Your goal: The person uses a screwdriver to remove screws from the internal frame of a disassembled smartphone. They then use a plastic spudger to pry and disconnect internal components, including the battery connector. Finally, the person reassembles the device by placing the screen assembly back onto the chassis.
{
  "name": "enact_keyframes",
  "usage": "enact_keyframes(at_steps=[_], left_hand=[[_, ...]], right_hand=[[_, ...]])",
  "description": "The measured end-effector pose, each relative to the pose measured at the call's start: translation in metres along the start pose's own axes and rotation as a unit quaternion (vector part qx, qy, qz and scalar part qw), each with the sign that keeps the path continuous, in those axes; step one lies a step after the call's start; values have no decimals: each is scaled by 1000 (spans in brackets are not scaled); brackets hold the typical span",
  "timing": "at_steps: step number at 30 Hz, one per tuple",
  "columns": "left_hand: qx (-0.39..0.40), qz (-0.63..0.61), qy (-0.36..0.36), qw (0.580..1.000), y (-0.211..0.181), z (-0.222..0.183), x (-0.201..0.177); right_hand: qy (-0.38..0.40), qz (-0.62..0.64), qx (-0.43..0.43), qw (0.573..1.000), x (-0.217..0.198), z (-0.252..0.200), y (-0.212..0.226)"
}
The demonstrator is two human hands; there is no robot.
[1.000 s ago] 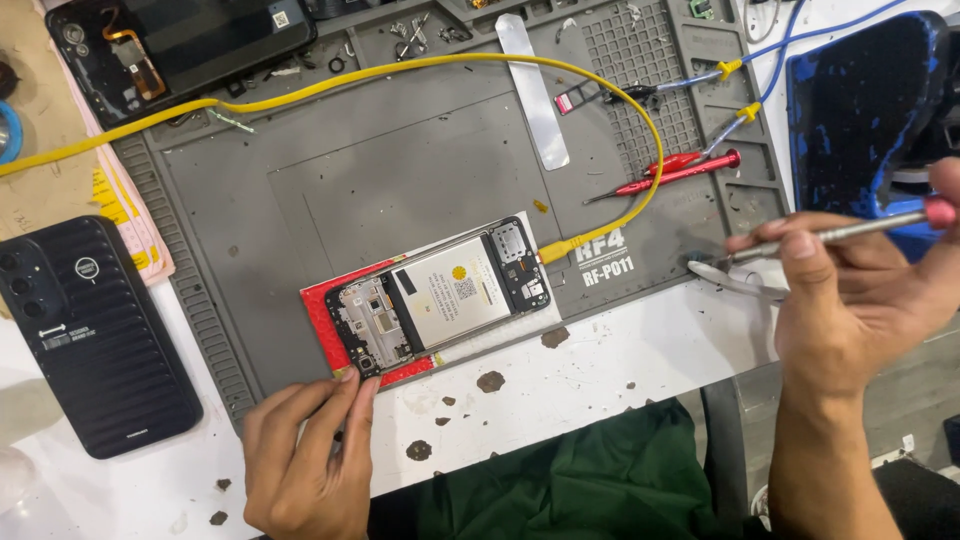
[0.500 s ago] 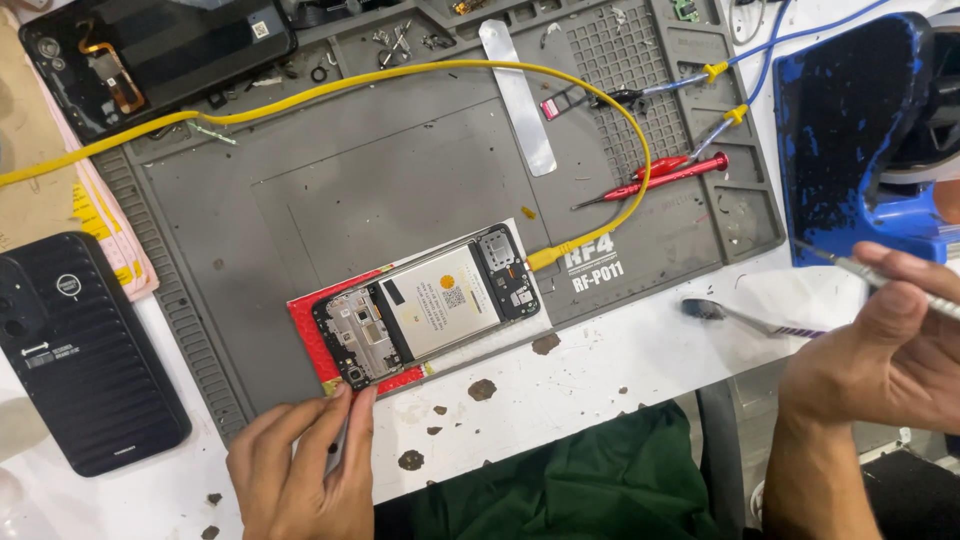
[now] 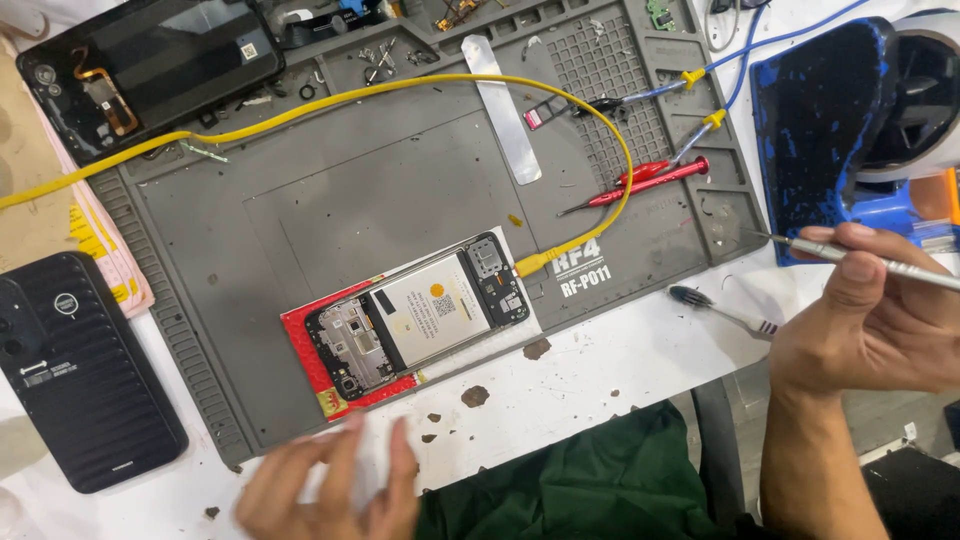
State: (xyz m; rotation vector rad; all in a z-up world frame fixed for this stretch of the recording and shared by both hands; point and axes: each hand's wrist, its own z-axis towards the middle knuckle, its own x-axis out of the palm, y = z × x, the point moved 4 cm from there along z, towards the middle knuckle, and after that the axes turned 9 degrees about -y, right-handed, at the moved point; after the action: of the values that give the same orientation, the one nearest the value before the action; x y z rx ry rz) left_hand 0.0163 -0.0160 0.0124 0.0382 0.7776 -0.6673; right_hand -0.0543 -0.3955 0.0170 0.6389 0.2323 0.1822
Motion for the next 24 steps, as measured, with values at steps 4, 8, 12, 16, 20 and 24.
enact_keyframes(at_steps=[4, 8, 12, 16, 20, 24], left_hand=[[83, -197, 26, 977, -108, 66, 38], [128, -220, 161, 954, -180, 67, 89], [113, -235, 152, 953, -188, 66, 100], [99, -237, 160, 953, -164, 67, 88], [97, -214, 155, 960, -147, 63, 80], [86, -192, 134, 968, -140, 56, 78]], right_hand=[[0, 29, -33, 999, 4, 6, 1], [-16, 34, -33, 999, 6, 11, 1], [-49, 43, -68, 996, 11, 18, 4], [-3, 77, -79, 994, 36, 43, 11], [174, 127, -21, 976, 90, 70, 26], [218, 69, -34, 973, 116, 81, 24]])
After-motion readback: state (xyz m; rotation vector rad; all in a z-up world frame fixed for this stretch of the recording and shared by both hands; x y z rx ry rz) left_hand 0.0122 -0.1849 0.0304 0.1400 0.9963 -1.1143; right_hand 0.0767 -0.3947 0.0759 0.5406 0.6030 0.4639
